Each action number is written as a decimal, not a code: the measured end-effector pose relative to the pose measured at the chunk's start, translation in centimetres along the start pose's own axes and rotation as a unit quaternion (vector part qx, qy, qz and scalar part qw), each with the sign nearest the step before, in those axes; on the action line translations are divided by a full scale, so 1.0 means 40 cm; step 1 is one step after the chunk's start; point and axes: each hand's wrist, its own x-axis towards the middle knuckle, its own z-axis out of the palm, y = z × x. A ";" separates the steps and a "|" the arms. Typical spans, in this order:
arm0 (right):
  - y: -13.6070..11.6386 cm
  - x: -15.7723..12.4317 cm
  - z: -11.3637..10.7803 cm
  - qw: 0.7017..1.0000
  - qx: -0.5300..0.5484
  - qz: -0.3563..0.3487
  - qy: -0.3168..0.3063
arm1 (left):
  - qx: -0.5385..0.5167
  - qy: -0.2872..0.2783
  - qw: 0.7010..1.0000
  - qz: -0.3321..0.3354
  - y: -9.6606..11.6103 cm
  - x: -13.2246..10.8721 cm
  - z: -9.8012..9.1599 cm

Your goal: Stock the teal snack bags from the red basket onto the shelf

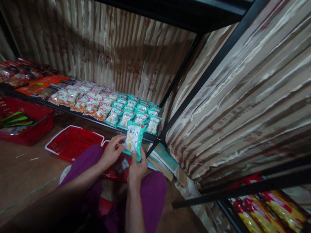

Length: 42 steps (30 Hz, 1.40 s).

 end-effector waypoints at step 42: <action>-0.113 0.041 0.009 0.956 0.223 0.138 -0.135 | -0.348 -0.220 0.891 -0.190 0.032 -0.012 -0.055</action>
